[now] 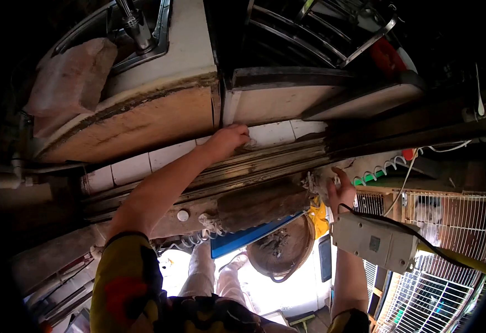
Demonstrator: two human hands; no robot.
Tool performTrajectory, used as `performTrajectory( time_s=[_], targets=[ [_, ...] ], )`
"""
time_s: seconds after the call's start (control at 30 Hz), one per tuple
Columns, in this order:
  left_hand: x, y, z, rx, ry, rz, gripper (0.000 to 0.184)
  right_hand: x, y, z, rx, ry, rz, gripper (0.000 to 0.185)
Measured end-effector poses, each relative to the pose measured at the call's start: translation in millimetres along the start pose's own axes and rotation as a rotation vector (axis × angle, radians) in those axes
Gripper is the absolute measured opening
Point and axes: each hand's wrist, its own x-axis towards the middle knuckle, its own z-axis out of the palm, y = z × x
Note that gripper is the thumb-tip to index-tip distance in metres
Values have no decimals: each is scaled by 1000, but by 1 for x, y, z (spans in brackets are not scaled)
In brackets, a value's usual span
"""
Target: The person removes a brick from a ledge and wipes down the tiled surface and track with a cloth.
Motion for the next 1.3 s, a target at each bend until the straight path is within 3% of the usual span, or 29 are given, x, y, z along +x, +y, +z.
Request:
performTrajectory(
  time_s=[0.17, 0.27, 0.3, 0.37, 0.47, 0.63, 0.77, 0.83, 0.93, 1.03, 1.13, 1.23, 1.3],
  targets=[
    [64, 15, 18, 163, 30, 76, 24, 37, -12, 22, -70, -6, -60, 33],
    [115, 30, 43, 216, 10, 93, 24, 51, -15, 30, -152, -65, 15, 34],
    [128, 33, 52, 194, 22, 90, 25, 54, -12, 35, -151, 12, -93, 33],
    [148, 34, 63, 155, 43, 79, 28, 59, -8, 43, -168, -37, -64, 34],
    [147, 29, 65, 118, 71, 76, 37, 64, -1, 56, -191, -80, 15, 36],
    [89, 4, 41, 17, -171, 202, 49, 64, 8, 67, -26, -8, 84, 38],
    [67, 15, 11, -266, -117, 154, 45, 70, -4, 61, -49, -58, 157, 33],
    [73, 12, 17, -313, -139, 112, 44, 70, 3, 66, -22, 22, 44, 33],
    [96, 8, 42, -309, -60, 250, 33, 70, 5, 67, -13, 33, 53, 32],
    [140, 19, 70, -217, -76, 253, 33, 72, 1, 64, -30, -13, 110, 33],
    [182, 35, 89, -453, -134, 6, 34, 72, -3, 64, -27, -45, 172, 32],
    [214, 41, 101, 20, -98, 270, 36, 72, 0, 65, -27, -27, 156, 32],
    [213, 44, 105, -62, -145, 202, 34, 71, 5, 69, -46, 15, 77, 35]
  ],
)
